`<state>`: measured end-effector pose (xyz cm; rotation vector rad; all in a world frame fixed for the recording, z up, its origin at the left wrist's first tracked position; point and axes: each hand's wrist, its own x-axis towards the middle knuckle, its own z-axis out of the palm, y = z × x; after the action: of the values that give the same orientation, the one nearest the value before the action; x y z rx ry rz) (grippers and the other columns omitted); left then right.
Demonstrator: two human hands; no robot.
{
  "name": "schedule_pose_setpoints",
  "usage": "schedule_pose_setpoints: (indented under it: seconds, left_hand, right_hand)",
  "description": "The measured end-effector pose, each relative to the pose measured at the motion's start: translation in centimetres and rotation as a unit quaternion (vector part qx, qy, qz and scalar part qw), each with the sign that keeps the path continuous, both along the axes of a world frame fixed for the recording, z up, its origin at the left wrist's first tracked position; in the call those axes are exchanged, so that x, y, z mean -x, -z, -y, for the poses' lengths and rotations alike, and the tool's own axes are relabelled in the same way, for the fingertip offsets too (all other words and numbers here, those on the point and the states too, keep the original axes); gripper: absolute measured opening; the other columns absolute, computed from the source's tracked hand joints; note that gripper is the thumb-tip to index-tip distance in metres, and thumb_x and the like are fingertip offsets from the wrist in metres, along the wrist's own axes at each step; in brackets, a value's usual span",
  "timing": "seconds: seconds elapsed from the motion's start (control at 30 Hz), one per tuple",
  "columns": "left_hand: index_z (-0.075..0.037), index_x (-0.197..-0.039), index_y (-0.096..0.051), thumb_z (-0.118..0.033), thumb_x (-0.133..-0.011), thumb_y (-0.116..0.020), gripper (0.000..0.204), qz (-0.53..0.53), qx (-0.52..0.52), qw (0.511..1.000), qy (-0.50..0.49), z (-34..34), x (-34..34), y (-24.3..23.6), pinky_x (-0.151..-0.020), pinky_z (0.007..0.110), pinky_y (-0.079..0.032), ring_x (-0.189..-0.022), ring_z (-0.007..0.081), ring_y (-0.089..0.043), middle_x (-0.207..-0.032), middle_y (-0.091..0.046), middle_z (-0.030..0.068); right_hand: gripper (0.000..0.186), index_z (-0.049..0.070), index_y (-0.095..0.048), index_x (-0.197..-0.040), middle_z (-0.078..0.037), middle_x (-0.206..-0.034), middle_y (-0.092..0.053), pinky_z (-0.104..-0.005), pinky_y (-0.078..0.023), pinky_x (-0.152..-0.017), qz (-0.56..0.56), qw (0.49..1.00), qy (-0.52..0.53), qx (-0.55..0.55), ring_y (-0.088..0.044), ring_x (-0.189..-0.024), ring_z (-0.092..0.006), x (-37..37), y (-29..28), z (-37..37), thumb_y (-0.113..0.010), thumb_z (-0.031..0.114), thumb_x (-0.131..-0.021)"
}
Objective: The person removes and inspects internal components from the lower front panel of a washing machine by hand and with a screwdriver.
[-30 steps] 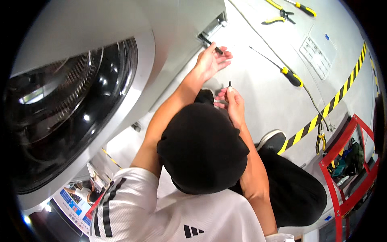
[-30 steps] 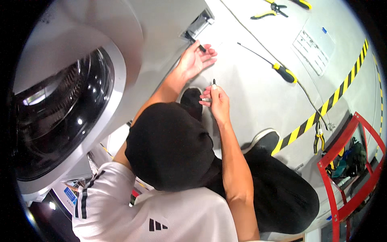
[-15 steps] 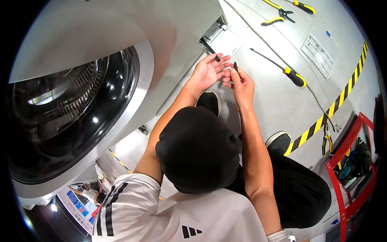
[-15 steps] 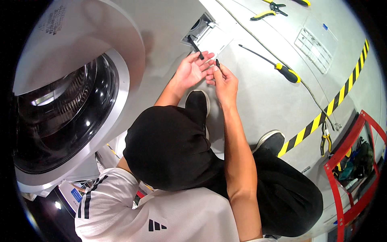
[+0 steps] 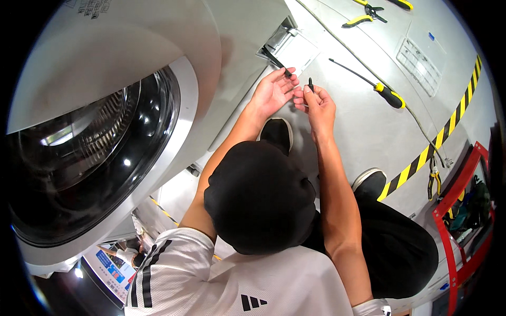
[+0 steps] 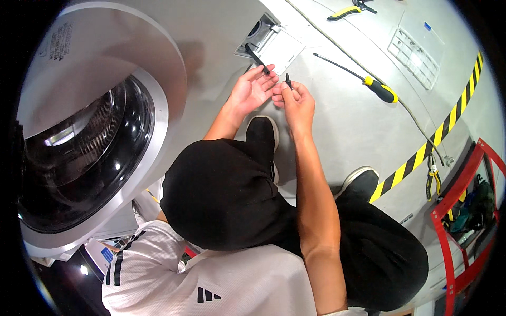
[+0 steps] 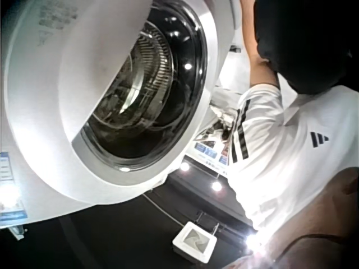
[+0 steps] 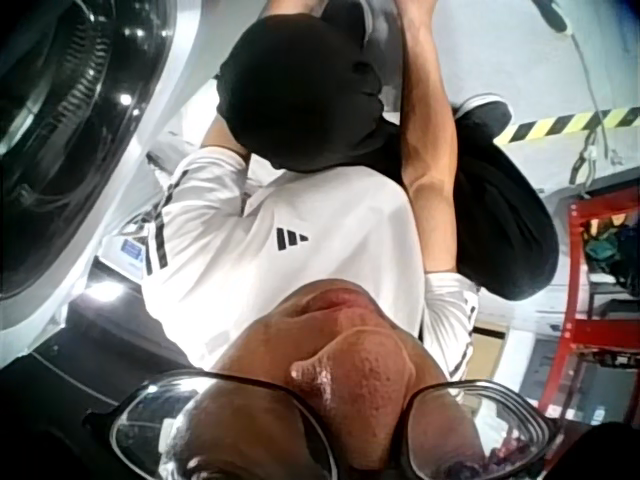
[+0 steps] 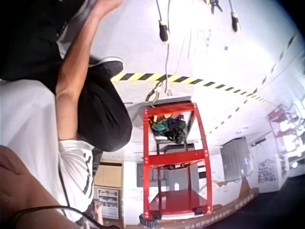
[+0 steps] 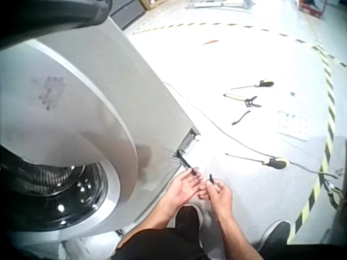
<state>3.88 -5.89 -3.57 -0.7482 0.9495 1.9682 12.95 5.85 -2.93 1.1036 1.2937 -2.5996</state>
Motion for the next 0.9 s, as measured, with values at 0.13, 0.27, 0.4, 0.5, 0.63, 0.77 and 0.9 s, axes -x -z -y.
schedule_pose_setpoints:
  seconds: [0.13, 0.27, 0.4, 0.5, 0.63, 0.77, 0.9]
  left_hand:
    - [-0.002, -0.111, -0.054, -0.024, -0.092, -0.054, 0.03, -0.017, -0.005, 1.0, -0.005, 0.2, 0.0, 0.4, -0.088, 0.037, -0.046, -0.092, 0.0211, -0.055, -0.095, -0.058, 0.0075]
    - [-0.002, -0.108, -0.056, -0.028, -0.093, -0.053, 0.03, -0.023, -0.002, 0.999, -0.036, 0.0, 0.2, 0.5, -0.088, 0.038, -0.047, -0.09, 0.0215, -0.056, -0.097, -0.059, 0.0081]
    - [-0.003, -0.106, -0.056, -0.03, -0.093, -0.052, 0.03, -0.017, -0.007, 0.999, -0.034, -0.5, 0.8, 0.5, -0.087, 0.039, -0.047, -0.09, 0.0216, -0.058, -0.1, -0.06, 0.0086]
    - [-0.003, -0.109, -0.054, -0.032, -0.094, -0.05, 0.033, -0.024, 0.015, 1.0, -0.006, -0.4, 0.8, 1.0, -0.087, 0.038, -0.046, -0.094, 0.0215, -0.056, -0.104, -0.06, 0.0093]
    - [-0.003, -0.113, -0.053, -0.033, -0.095, -0.047, 0.036, -0.016, -0.002, 1.0, -0.012, -0.6, 0.9, 0.4, -0.082, 0.036, -0.047, -0.098, 0.0218, -0.056, -0.11, -0.058, 0.0097]
    - [-0.003, -0.116, -0.051, -0.033, -0.094, -0.047, 0.038, -0.026, -0.012, 1.0, 0.009, -0.4, 0.8, 0.4, -0.081, 0.035, -0.045, -0.099, 0.0216, -0.055, -0.113, -0.057, 0.0097]
    - [-0.002, -0.117, -0.051, -0.034, -0.094, -0.047, 0.04, -0.048, -0.006, 0.998, 0.026, -0.6, 0.7, 0.2, -0.082, 0.035, -0.044, -0.099, 0.0217, -0.055, -0.114, -0.057, 0.01]
  right_hand:
    - [0.025, -0.001, -0.059, -0.103, -0.009, -0.089, -0.066, -0.0251, -0.051, -0.066, 0.007, 1.0, 0.005, 0.028, -0.061, -0.073, -0.0115, 0.2, -0.1, 0.1, -0.06, 0.02, -0.09]
    - [0.023, 0.0, -0.061, -0.101, -0.006, -0.087, -0.065, -0.0245, -0.051, -0.067, 0.027, 0.998, 0.018, 0.05, -0.06, -0.073, -0.0103, 0.4, -0.1, 0.1, -0.059, 0.021, -0.09]
    - [0.021, 0.001, -0.062, -0.101, -0.004, -0.084, -0.063, -0.0248, -0.051, -0.067, 0.018, 0.999, -0.013, 0.043, -0.059, -0.072, -0.0096, 0.5, 0.2, 0.0, -0.059, 0.019, -0.091]
    - [0.019, 0.002, -0.063, -0.1, -0.004, -0.083, -0.063, -0.0245, -0.051, -0.067, -0.043, 0.99, -0.036, 0.133, -0.058, -0.072, -0.009, 1.0, -0.6, 0.1, -0.058, 0.018, -0.091]
    - [0.018, -0.001, -0.063, -0.09, -0.005, -0.079, -0.062, -0.0245, -0.05, -0.063, -0.001, 0.995, 0.001, 0.103, -0.056, -0.065, -0.0098, 1.9, 0.4, 0.6, -0.06, 0.016, -0.089]
    - [0.019, -0.002, -0.062, -0.095, -0.003, -0.075, -0.06, -0.0221, -0.046, -0.059, -0.06, 0.984, 0.035, 0.165, -0.053, -0.062, -0.0077, 1.9, 1.2, 0.7, -0.058, 0.015, -0.09]
    - [0.019, -0.004, -0.063, -0.093, -0.003, -0.073, -0.059, -0.022, -0.044, -0.056, 0.009, 0.997, 0.002, 0.078, -0.051, -0.061, -0.0077, 2.1, 1.7, 1.0, -0.056, 0.014, -0.091]
